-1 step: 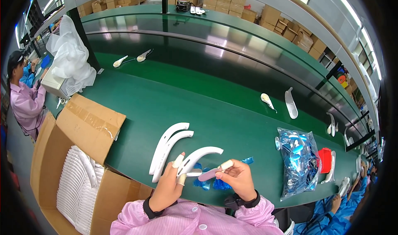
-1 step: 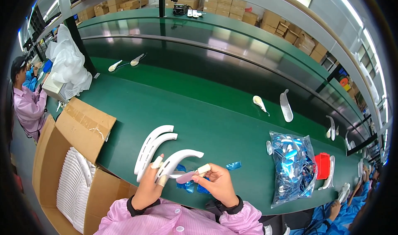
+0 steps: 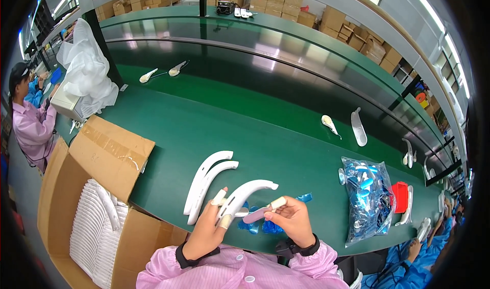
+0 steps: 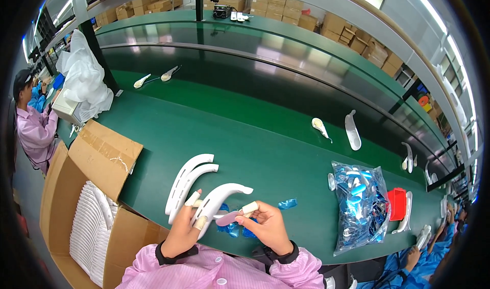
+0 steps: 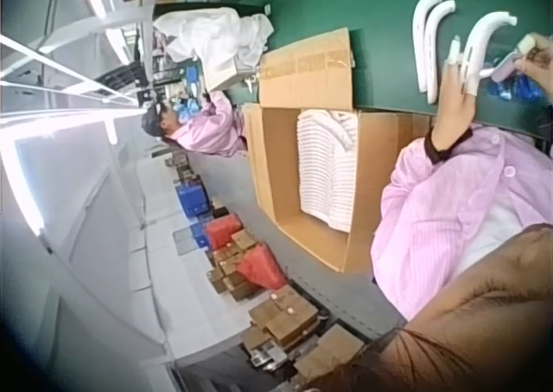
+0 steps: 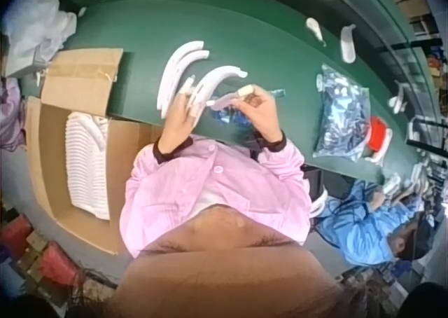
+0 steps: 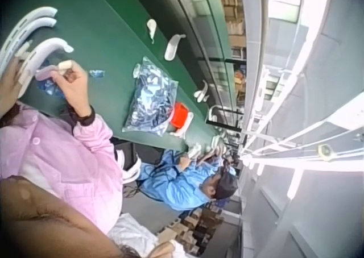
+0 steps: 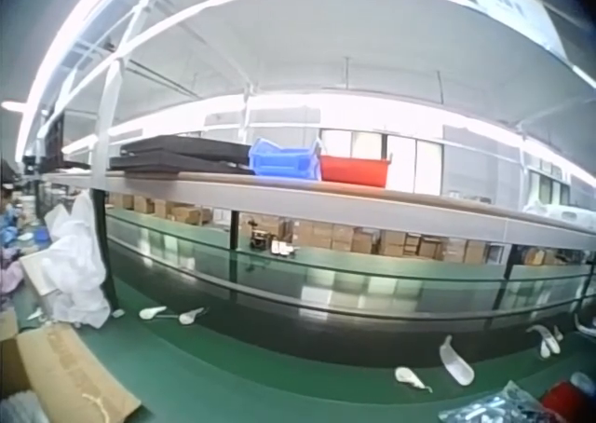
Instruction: Applying protective film to plastic handles and organizing them on an assembly line.
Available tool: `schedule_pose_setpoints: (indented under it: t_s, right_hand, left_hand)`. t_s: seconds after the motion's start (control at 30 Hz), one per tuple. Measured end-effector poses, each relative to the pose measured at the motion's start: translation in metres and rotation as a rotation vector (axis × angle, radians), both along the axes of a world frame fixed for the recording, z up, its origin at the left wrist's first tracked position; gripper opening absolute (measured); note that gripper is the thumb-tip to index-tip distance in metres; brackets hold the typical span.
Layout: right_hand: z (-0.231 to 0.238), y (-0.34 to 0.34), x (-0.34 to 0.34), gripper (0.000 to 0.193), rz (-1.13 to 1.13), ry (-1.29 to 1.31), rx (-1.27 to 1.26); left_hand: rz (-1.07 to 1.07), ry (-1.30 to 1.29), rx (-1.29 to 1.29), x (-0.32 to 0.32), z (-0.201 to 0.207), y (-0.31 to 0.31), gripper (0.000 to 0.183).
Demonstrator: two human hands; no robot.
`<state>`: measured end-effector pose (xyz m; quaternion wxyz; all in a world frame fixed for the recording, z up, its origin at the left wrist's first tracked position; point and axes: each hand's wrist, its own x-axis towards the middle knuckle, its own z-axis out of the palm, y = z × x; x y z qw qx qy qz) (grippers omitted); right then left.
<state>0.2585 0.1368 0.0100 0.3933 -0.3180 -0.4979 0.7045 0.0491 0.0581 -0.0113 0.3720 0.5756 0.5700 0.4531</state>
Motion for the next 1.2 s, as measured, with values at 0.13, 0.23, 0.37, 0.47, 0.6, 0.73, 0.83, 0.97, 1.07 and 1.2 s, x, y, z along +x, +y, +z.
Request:
schedule_pose_setpoints:
  t_s: [0.13,0.23,0.37,0.47,0.6,0.73,0.83,0.97,1.07,1.2]
  right_hand:
    - [-0.007,-0.002,-0.006,0.012,0.005,-0.054,0.081]
    - [-0.009,-0.003,-0.008,0.013,-0.011,-0.199,0.196]
    - [-0.005,-0.008,-0.013,0.016,-0.021,-0.34,0.355]
    - [0.005,-0.013,-0.019,0.018,-0.092,-0.483,0.496]
    - [0.001,-0.015,-0.022,0.021,-0.134,-0.508,0.568]
    - [-0.017,-0.015,-0.019,0.035,-0.295,-0.361,0.415]
    - [-0.003,-0.011,-0.03,0.048,-0.395,-0.225,0.35]
    - [-0.015,-0.008,-0.02,0.052,-0.203,-0.138,0.176]
    - [-0.018,-0.007,-0.018,0.045,-0.082,-0.142,0.109]
    - [-0.017,-0.006,-0.017,0.035,-0.096,-0.21,0.141]
  left_hand:
    - [-0.12,-0.57,-0.165,0.007,0.008,-0.001,0.065]
    - [-0.18,-0.682,-0.169,0.008,0.009,0.001,0.068]
    - [-0.161,-0.754,-0.219,0.009,0.009,0.001,0.068]
    - [-0.186,-0.781,-0.245,0.008,0.005,0.002,0.071]
    - [-0.215,-0.782,-0.173,0.016,0.009,0.001,0.083]
    - [-0.213,-0.781,-0.188,0.016,0.008,0.002,0.089]
    - [-0.215,-0.757,-0.19,0.015,0.007,0.001,0.088]
    - [-0.276,-0.768,-0.19,0.016,0.005,-0.001,0.083]
    - [-0.308,-0.775,-0.2,0.017,0.003,-0.002,0.078]
    - [-0.288,-0.759,-0.193,0.019,-0.004,-0.002,0.077]
